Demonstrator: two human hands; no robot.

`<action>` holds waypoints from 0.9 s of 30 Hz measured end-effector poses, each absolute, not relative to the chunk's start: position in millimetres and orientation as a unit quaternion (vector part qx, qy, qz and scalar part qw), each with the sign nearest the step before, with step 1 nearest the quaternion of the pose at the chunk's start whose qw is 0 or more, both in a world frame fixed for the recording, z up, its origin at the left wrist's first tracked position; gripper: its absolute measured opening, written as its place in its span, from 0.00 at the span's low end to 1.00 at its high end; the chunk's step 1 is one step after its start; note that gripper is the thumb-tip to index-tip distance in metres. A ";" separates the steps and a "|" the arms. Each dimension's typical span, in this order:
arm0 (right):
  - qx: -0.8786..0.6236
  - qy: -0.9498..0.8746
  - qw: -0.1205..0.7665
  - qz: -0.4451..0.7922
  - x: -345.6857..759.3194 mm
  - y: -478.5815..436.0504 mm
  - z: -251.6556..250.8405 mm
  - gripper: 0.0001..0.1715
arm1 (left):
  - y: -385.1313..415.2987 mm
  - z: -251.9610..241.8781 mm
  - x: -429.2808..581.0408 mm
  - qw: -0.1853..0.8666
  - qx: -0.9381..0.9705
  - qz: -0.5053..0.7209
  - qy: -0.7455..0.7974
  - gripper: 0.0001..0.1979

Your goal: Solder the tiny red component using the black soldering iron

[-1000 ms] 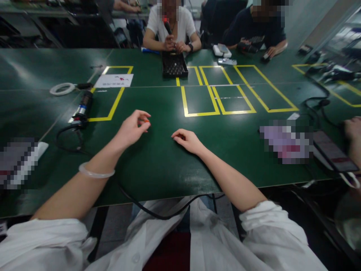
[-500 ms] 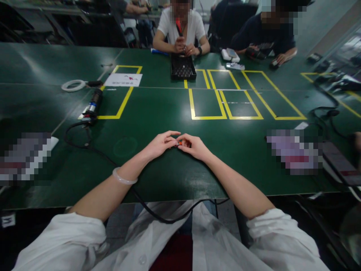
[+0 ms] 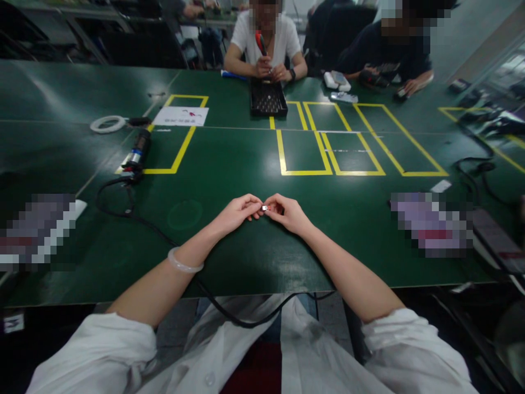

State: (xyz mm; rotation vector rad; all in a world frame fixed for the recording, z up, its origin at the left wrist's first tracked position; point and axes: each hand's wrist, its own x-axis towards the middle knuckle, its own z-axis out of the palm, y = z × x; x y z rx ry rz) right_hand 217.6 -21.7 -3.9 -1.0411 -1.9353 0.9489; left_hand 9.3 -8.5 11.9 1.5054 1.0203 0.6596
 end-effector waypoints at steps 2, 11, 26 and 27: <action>-0.402 -0.758 0.364 0.364 216.7 -22.1 -4.1 0.09 | -10.0 12.7 10.2 0.571 0.641 0.277 0.431 0.19; -0.411 -0.690 0.393 0.448 216.5 -20.1 -6.0 0.13 | -14.8 17.3 10.4 0.507 0.691 0.304 0.417 0.15; -0.389 -0.706 0.398 0.438 216.3 -18.6 -8.9 0.14 | -16.1 13.5 8.6 0.477 0.710 0.322 0.405 0.14; -0.388 -0.710 0.396 0.435 216.7 -18.4 -9.0 0.13 | -15.9 13.2 8.4 0.477 0.711 0.320 0.405 0.14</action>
